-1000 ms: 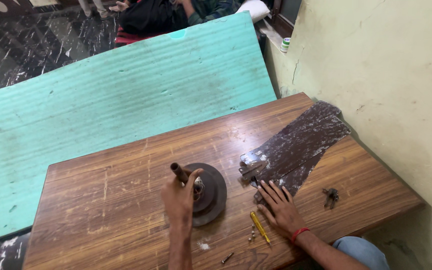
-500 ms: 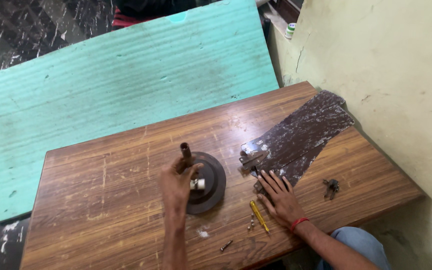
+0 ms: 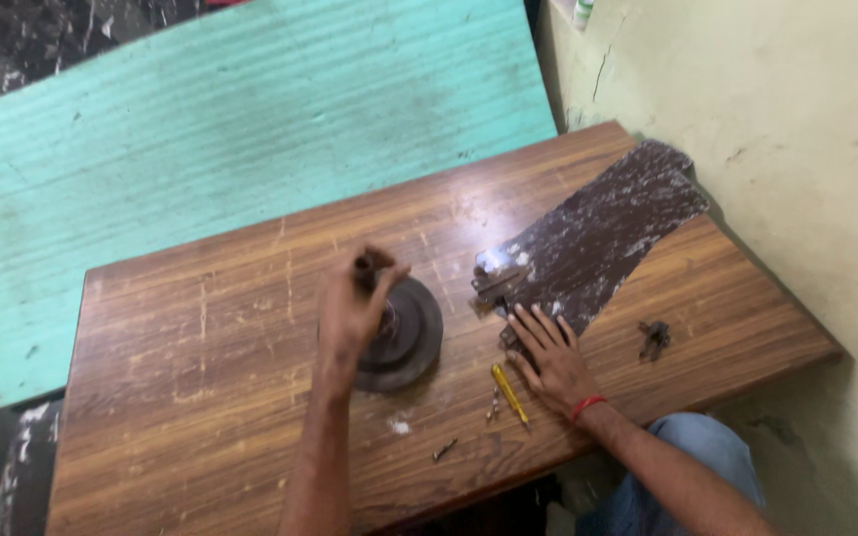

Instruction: The person sits on the floor and uses a screwdriver to remove and reinsert screws on the fan motor housing. They repeatedly spin the motor shaft by hand to test rotation while adjusting the screws.

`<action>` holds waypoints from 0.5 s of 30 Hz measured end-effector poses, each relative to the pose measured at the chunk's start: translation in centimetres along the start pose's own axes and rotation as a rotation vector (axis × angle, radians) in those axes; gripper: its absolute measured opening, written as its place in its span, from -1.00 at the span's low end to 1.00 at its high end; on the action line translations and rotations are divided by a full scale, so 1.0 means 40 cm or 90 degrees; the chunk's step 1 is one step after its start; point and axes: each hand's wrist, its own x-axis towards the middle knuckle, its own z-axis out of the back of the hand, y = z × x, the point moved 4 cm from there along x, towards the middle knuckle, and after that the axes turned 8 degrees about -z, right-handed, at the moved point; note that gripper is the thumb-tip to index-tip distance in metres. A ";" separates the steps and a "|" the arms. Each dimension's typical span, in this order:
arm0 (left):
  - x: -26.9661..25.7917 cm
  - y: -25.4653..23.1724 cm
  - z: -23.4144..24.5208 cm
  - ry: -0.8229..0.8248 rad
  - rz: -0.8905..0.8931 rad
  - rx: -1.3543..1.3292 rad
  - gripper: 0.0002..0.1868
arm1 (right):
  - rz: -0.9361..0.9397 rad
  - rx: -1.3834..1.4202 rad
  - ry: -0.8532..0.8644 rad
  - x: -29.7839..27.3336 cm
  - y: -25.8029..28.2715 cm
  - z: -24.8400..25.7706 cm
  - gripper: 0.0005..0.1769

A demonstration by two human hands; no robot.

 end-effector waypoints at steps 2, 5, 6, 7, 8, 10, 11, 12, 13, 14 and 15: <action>-0.004 0.006 -0.003 -0.011 -0.003 0.009 -0.75 | -0.004 0.017 -0.002 -0.002 0.002 0.003 -0.31; -0.006 0.026 -0.019 -0.059 -0.010 -0.119 -0.69 | -0.001 0.022 -0.005 -0.001 0.001 0.001 -0.30; -0.010 0.034 -0.025 -0.081 -0.012 -0.187 -0.66 | 0.000 0.020 -0.004 -0.006 0.001 0.002 -0.30; -0.012 0.049 -0.026 -0.100 0.034 -0.161 -0.66 | 0.004 0.015 -0.005 -0.002 0.002 0.002 -0.30; -0.014 0.062 -0.028 -0.119 0.079 -0.135 -0.65 | 0.008 0.011 -0.005 -0.001 0.003 0.003 -0.30; -0.012 0.083 -0.026 -0.133 0.138 -0.105 -0.66 | 0.011 0.006 -0.004 0.002 0.006 0.002 -0.30; -0.008 0.089 -0.029 -0.128 0.154 -0.103 -0.68 | 0.008 0.004 -0.001 0.000 0.005 0.001 -0.29; -0.009 0.095 -0.030 -0.122 0.169 -0.101 -0.69 | 0.006 0.002 0.003 -0.002 0.003 0.001 -0.29; -0.014 0.097 -0.030 -0.097 0.166 -0.077 -0.73 | 0.007 0.003 0.001 -0.004 0.002 0.000 -0.30; -0.021 0.100 -0.028 -0.072 0.162 -0.054 -0.76 | 0.007 0.004 -0.001 -0.006 0.000 -0.001 -0.31; -0.026 0.101 -0.026 -0.048 0.158 -0.030 -0.75 | 0.010 0.005 -0.003 -0.004 -0.001 -0.003 -0.31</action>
